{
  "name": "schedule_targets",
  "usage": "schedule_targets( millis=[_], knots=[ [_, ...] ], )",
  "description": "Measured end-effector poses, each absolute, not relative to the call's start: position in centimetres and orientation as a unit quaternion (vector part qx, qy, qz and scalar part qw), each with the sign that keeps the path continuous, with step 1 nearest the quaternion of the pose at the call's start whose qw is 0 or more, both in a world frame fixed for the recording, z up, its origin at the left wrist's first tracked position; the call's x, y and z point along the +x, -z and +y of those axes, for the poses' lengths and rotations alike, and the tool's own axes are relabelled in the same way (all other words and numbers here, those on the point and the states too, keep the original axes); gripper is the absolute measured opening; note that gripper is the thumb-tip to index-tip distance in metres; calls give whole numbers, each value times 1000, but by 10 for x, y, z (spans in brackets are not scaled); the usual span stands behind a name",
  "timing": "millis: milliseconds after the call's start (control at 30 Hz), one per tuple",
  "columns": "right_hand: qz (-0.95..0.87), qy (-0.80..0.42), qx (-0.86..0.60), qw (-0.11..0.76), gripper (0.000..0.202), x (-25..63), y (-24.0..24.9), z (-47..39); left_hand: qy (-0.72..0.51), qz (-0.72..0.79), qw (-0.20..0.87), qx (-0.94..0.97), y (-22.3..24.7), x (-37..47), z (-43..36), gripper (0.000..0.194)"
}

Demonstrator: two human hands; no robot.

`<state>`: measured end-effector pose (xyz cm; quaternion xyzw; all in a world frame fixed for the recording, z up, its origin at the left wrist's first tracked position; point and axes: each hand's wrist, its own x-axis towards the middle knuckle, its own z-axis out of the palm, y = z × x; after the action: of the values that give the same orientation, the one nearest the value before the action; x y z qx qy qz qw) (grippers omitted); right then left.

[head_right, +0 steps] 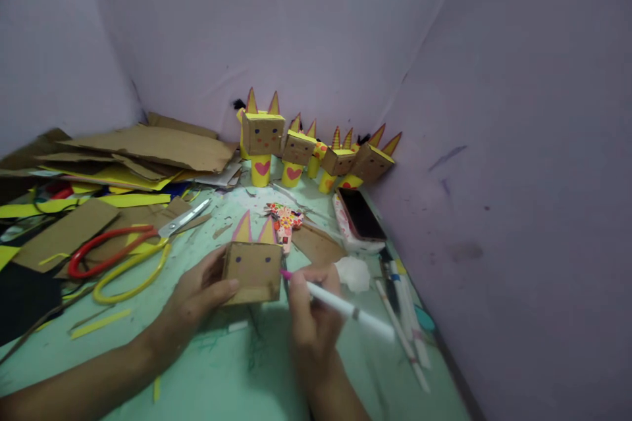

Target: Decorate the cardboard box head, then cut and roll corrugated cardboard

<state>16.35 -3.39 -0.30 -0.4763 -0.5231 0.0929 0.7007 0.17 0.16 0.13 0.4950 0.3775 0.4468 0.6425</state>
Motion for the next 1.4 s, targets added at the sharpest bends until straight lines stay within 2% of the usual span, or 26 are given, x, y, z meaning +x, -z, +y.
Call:
schedule_targets(
  millis=[367,667,933,1400],
  knots=[
    [-520,-180,-454,700,13,148,1,-35,-444,377,645,495,-2,2,1,55],
    [-529,-113,-484,688,15,168,5,-37,-443,389,639,494,-2,1,1,55],
    [-550,-150,-492,658,15,162,6,-38,-435,400,646,483,-4,1,1,65],
    [-555,-161,-499,646,16,159,12,-35,-436,401,642,487,-2,0,1,59]
  ],
)
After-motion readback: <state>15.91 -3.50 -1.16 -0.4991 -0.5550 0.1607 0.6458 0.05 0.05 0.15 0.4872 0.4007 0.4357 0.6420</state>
